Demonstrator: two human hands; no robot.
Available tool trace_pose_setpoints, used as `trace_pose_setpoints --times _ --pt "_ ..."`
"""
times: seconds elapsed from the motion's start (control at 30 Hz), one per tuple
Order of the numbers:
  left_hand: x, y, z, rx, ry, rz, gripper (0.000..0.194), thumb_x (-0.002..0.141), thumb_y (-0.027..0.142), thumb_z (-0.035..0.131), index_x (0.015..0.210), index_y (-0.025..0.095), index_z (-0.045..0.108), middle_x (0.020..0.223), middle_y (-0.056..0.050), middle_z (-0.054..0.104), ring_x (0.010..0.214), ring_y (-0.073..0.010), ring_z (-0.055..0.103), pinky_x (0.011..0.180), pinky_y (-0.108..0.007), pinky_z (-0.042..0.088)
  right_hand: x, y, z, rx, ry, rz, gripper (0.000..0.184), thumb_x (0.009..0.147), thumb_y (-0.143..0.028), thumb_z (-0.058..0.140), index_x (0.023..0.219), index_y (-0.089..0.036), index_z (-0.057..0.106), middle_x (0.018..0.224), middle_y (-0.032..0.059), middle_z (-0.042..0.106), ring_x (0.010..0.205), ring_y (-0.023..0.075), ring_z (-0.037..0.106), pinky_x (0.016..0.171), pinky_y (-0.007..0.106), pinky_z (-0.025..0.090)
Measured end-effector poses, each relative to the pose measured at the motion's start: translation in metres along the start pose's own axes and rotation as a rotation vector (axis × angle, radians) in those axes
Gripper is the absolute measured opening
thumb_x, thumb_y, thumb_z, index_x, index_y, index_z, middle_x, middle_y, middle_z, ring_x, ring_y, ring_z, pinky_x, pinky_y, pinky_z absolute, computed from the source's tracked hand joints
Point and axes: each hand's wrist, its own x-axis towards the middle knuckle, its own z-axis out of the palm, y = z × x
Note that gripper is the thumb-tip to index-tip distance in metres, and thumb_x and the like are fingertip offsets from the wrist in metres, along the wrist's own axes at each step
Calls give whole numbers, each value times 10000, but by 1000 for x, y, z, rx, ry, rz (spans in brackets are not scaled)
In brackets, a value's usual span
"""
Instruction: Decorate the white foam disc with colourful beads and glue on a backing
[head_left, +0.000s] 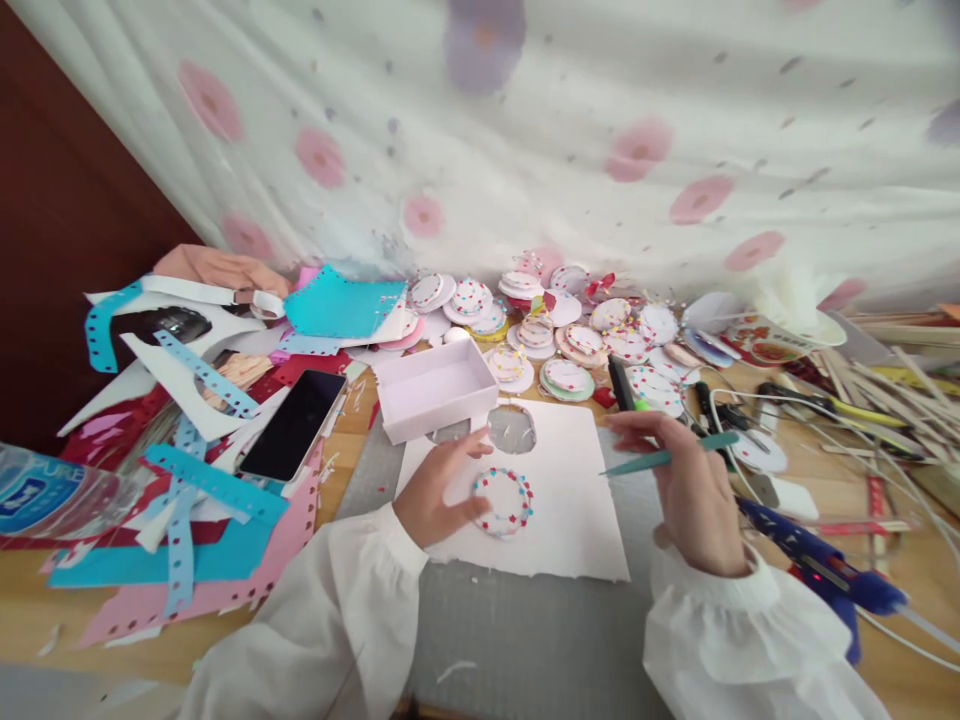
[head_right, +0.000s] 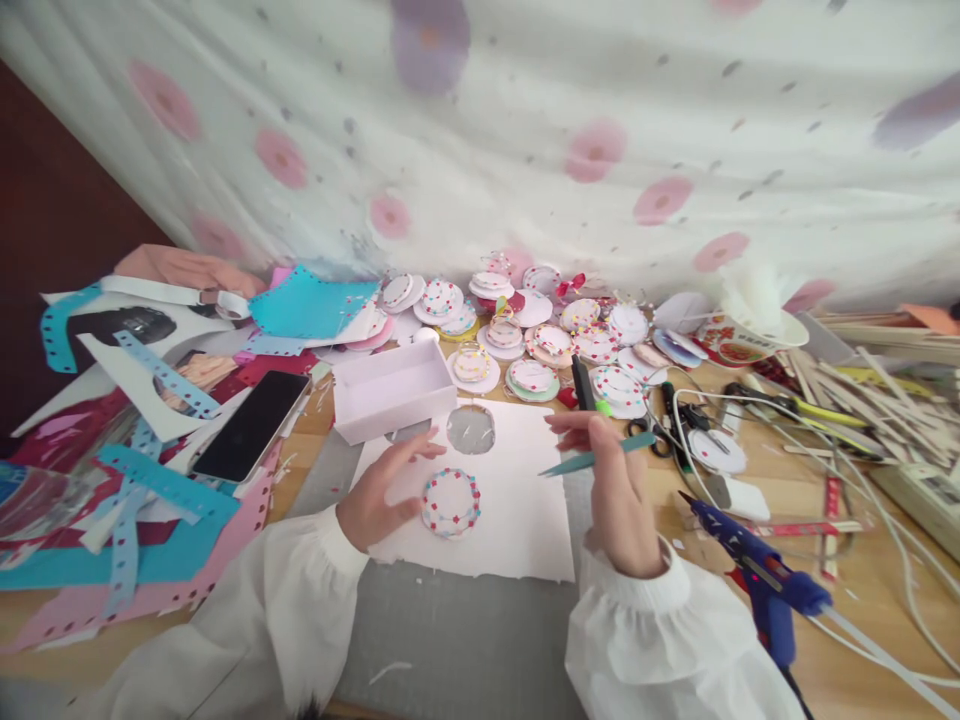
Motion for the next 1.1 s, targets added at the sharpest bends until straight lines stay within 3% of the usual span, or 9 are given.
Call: trace_pose_setpoints --times 0.07,0.13,0.23,0.33,0.47,0.63,0.8,1.1 --pt "0 -1 -2 -117 137 -100 642 910 493 418 1454 227 204 1138 -114 623 946 -205 610 907 -398 430 11 -10 -1 -63 -15 15 463 927 -462 319 714 -208 643 678 51 575 658 176 510 570 303 391" --pt "1 -3 -2 -238 264 -195 630 937 418 390 1466 227 107 1063 -92 636 829 -166 632 857 -380 459 19 -19 3 -109 -95 -4 483 927 -493 312 654 -211 595 563 25 508 559 155 457 514 291 357" --pt "5 -6 -1 -398 350 -251 605 905 368 454 1411 217 158 1123 -111 601 861 -167 648 863 -389 476 26 -25 18 -65 -250 -86 439 911 -511 376 682 -200 584 569 11 512 559 139 481 542 276 412" --pt "5 -6 2 -467 355 -228 495 861 287 522 1279 212 269 1247 -154 536 1027 -199 620 943 -427 450 27 -23 36 45 -364 -120 351 871 -495 486 770 -183 613 710 29 594 654 143 569 632 284 496" --pt "1 -3 10 -449 336 -189 464 818 185 543 1200 197 279 1314 -190 499 1176 -224 546 995 -456 421 27 -20 53 44 -448 -104 275 827 -446 580 851 -178 635 752 33 637 693 154 614 613 277 519" --pt "-8 -1 26 -347 316 -183 456 779 91 528 1158 189 294 1301 -188 520 1183 -227 545 989 -469 439 32 -18 64 -27 -445 -184 243 766 -410 664 858 -189 621 842 43 661 756 167 635 650 287 540" --pt "-12 0 34 -229 300 -173 503 737 59 545 1160 187 305 1267 -171 539 1202 -244 529 994 -480 446 36 -10 75 -110 -484 -333 205 799 -397 636 856 -201 650 885 52 679 843 190 643 765 335 539" --pt "-11 2 34 -188 325 -182 459 735 82 525 1135 186 325 1199 -156 559 1165 -252 555 952 -499 479 39 -4 91 -282 -587 -487 115 818 -306 621 796 -200 659 769 31 703 720 176 650 667 301 498"
